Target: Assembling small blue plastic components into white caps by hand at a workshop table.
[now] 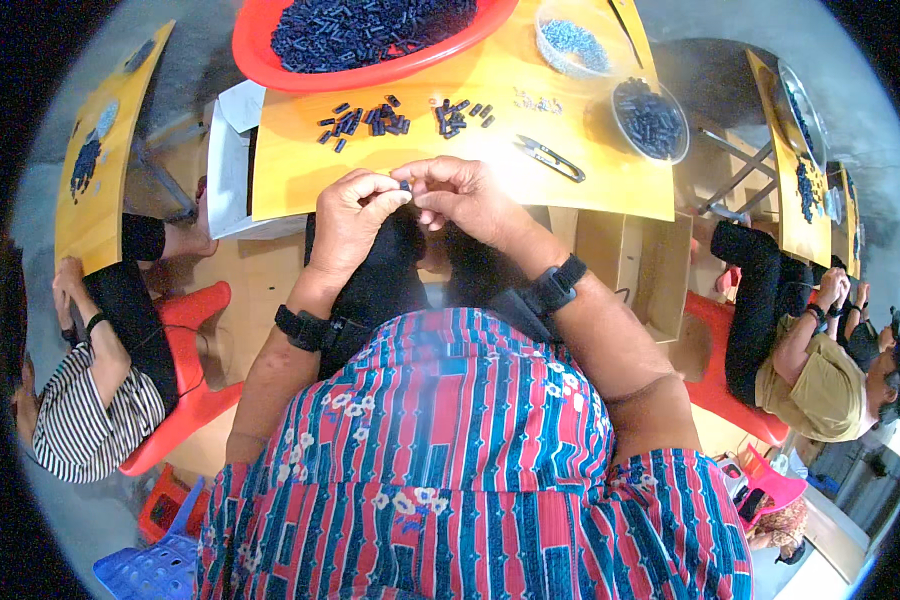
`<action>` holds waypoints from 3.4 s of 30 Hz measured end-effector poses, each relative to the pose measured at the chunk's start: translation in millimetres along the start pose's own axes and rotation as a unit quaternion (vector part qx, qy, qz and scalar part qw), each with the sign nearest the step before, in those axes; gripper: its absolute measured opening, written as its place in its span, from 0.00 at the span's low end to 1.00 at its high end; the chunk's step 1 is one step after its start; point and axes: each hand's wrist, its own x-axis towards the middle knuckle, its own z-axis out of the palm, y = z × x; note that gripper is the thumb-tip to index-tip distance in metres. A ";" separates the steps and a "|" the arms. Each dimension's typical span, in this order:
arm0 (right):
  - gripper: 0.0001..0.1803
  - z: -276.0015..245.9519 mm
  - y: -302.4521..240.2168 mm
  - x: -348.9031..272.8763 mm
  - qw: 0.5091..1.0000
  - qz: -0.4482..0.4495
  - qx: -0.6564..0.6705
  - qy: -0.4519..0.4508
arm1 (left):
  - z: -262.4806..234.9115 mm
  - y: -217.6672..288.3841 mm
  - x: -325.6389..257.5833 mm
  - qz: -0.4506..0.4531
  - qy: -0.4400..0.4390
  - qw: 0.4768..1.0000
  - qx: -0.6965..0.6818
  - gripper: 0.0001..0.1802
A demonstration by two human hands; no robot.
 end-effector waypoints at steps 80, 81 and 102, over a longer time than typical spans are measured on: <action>0.13 86.7 -27.2 0.5 0.833 -0.151 -0.532 -0.005 | -5.9 36.2 -38.4 0.249 -0.167 0.890 0.344 0.19; 0.14 89.4 -24.1 -0.1 0.817 -0.175 -0.550 0.009 | -4.9 38.6 -39.2 0.252 -0.161 0.886 0.354 0.19; 0.15 94.6 -32.0 0.4 0.794 -0.178 -0.576 0.074 | 7.1 41.3 -39.3 0.228 -0.156 0.896 0.348 0.17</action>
